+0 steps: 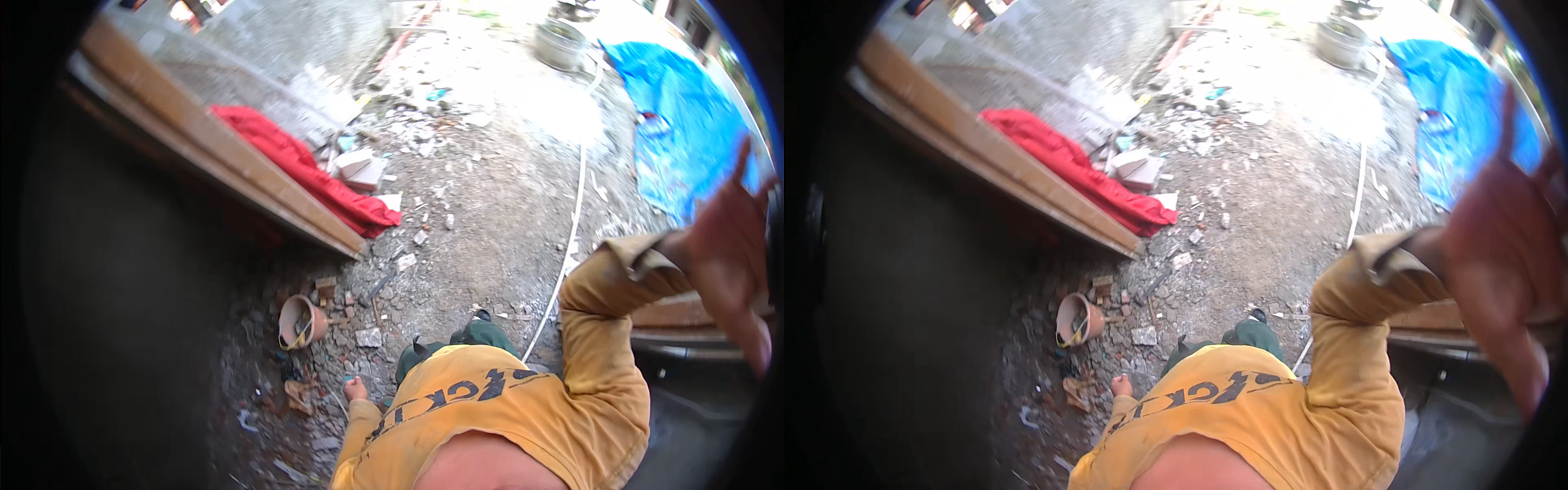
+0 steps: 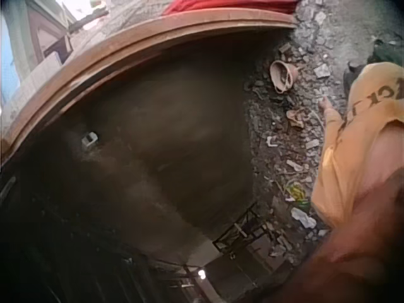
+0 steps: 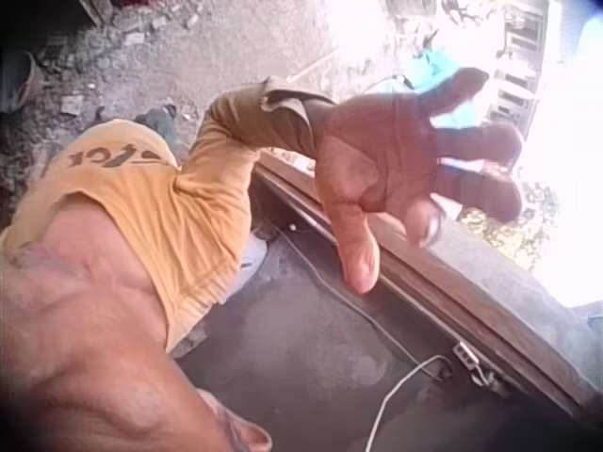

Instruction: The person sprays water on a concrete wall using a hose, then walks to a pile of debris and picks up a brown paper bag. They open the bag, place a small object inside, and fold the bag closed.

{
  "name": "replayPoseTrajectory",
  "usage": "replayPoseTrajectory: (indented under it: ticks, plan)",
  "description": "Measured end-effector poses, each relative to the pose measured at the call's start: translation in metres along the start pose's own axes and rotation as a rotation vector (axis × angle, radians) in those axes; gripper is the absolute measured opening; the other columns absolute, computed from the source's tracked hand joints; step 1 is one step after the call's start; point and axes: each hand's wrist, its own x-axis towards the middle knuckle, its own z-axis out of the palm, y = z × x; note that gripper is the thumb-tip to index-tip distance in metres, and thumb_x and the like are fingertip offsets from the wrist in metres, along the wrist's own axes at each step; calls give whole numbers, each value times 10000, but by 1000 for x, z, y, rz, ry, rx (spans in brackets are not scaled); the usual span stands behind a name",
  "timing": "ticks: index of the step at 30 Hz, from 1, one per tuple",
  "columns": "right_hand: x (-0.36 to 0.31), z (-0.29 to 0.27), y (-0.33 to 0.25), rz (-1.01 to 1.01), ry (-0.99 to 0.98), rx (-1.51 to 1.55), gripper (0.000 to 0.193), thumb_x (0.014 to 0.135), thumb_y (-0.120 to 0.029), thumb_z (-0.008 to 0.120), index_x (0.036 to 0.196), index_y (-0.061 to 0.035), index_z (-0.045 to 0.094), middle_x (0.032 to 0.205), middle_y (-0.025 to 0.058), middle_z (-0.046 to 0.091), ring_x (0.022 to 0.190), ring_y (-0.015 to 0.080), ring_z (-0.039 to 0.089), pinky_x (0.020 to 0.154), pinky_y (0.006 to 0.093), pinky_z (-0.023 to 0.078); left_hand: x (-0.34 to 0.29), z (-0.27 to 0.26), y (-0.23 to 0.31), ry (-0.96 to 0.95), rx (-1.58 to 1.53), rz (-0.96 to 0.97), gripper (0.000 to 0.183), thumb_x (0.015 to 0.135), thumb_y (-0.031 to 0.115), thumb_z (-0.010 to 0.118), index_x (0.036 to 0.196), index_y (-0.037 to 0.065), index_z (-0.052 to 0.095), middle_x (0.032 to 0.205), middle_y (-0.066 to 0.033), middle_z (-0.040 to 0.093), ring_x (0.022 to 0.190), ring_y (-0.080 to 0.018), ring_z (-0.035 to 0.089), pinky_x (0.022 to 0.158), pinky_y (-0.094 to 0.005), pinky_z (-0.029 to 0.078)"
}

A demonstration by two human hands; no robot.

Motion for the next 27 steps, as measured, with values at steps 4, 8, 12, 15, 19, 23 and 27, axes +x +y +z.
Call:
replayPoseTrajectory:
  ticks: [4, 8, 12, 15, 19, 23, 27]
  plan:
    - [-187, 47, 100, 1389, -615, -1001, 620, 885, -584, 419, 1269, -104, 500, 1360, 180, 415, 1222, 328, 423, 1062, 478, 275, 40, 53, 78, -406, 190, 273, 332, 832, 300, 621, 804, -29, 598, 748, -143, 633, 706, -212, 581, 684, -347, 466]
    - [-373, 109, 16, 1888, -295, -251, 843, 813, -728, 353, 1413, -138, 317, 1446, 231, 248, 1342, 397, 226, 1097, 477, 192, 135, 107, 156, -1003, 442, 442, 384, 872, 378, 564, 902, 2, 636, 725, -120, 614, 689, -210, 568, 676, -348, 454]
    - [-473, 162, -122, 2389, 243, -179, 949, 755, -790, 341, 1443, -144, 238, 1475, 254, 135, 1346, 441, 171, 1107, 466, 136, 140, 166, 252, -1156, 601, 717, 418, 886, 405, 534, 920, 0, 633, 715, -109, 604, 677, -211, 562, 649, -355, 447]
    - [-468, 221, -172, 2575, 759, -291, 959, 742, -793, 363, 1448, -160, 222, 1491, 243, 67, 1351, 460, 126, 1103, 503, 109, 154, 208, 306, -1309, 808, 820, 422, 886, 408, 532, 921, -1, 632, 715, -110, 603, 676, -213, 561, 647, -358, 446]
    - [-450, 346, -155, 2639, 996, -178, 932, 751, -748, 417, 1452, -172, 206, 1497, 236, 35, 1364, 452, 52, 1086, 564, 73, 155, 259, 360, -1433, 1005, 956, 427, 887, 412, 530, 922, -2, 631, 716, -112, 603, 674, -216, 560, 646, -361, 445]
    - [-442, 415, -148, 2596, 1154, -210, 711, 870, -543, 400, 1441, -151, 237, 1476, 221, 175, 1389, 381, -13, 1086, 577, 84, 135, 291, 390, -1515, 1132, 1085, 432, 888, 416, 528, 924, -3, 630, 716, -113, 602, 672, -219, 558, 644, -365, 445]
    - [-428, 455, -145, 2614, 1297, -349, 560, 919, -415, 367, 1353, -61, 374, 1413, 231, 311, 1365, 371, 149, 1083, 525, 179, 122, 304, 396, -1570, 1219, 1176, 437, 889, 419, 526, 926, -4, 628, 717, -114, 601, 671, -221, 557, 642, -368, 444]
